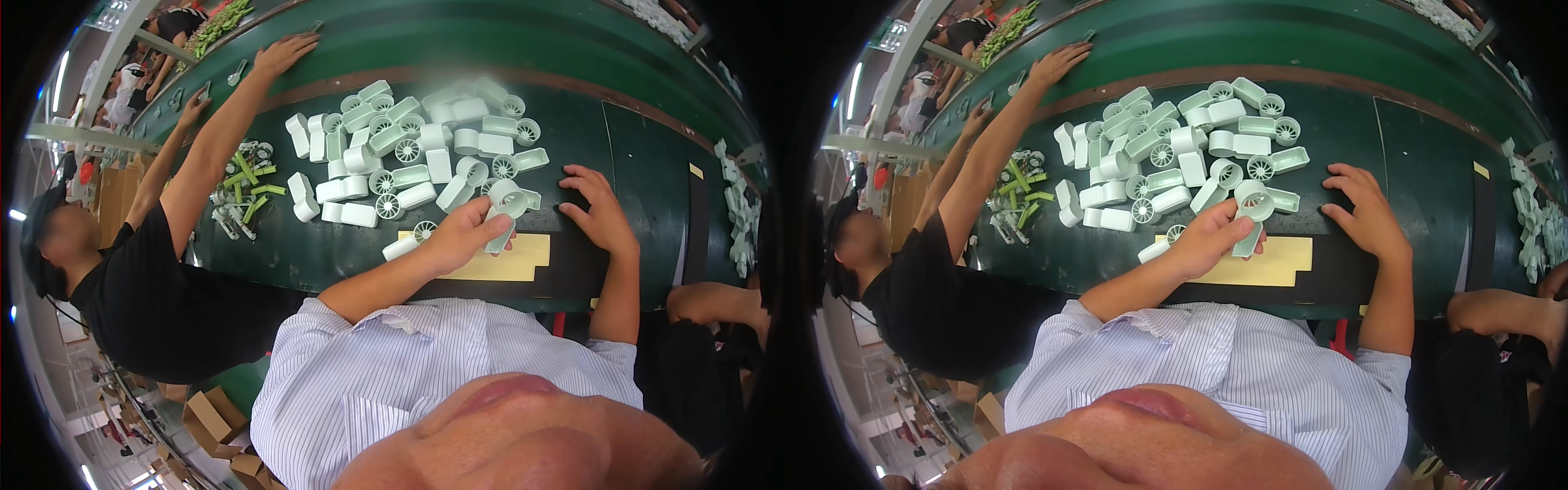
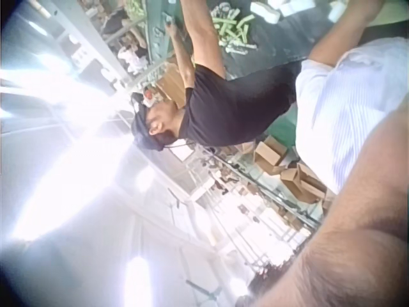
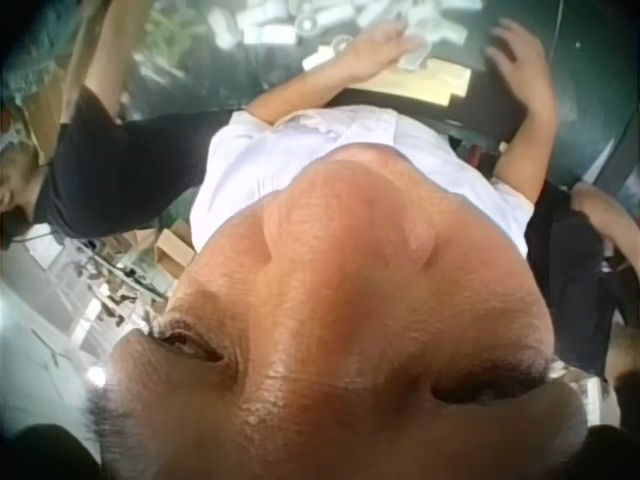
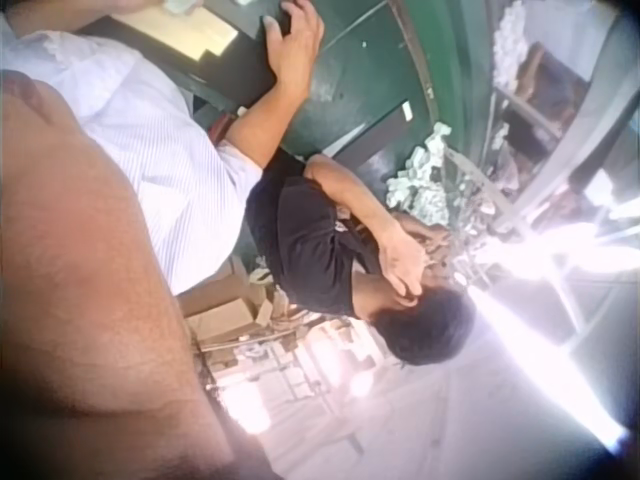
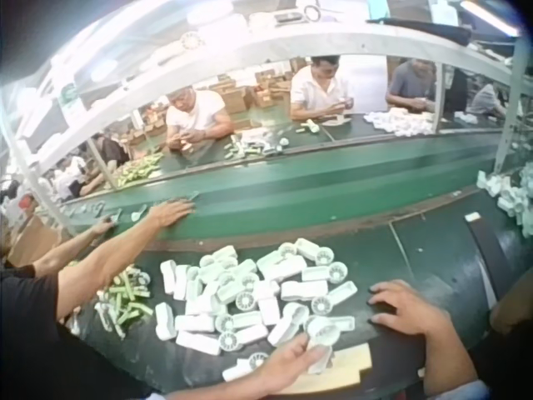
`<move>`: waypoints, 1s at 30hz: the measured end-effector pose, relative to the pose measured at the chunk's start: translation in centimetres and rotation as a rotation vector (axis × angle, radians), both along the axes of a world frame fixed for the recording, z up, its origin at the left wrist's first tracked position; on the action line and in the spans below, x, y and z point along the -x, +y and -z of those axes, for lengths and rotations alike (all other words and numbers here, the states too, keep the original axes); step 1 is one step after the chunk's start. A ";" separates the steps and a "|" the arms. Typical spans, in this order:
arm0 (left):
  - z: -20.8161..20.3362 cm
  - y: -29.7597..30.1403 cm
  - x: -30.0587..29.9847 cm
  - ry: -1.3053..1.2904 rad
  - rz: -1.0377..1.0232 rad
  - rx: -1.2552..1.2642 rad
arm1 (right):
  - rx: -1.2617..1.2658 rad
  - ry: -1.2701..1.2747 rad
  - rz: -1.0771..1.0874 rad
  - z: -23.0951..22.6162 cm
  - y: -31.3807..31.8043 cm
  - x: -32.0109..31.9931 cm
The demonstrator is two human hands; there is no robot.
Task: Manually assembling small plastic hand-held fans on a production line by fitting motors and blades into housings.
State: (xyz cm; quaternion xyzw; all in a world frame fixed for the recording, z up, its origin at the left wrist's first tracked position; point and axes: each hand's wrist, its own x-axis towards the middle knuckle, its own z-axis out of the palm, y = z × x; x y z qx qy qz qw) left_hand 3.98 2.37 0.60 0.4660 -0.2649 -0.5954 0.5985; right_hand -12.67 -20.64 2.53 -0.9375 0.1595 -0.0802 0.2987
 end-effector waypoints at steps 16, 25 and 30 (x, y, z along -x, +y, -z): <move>0.5 0.3 0.0 0.053 -0.014 0.009 | -0.004 -0.003 -0.003 -0.2 0.1 0.0; 1.1 0.2 0.3 0.068 0.000 0.037 | 0.022 -0.037 -0.029 0.8 -0.6 0.6; 0.7 0.3 0.5 0.035 -0.071 0.004 | -0.007 -0.013 0.033 0.4 -0.4 0.9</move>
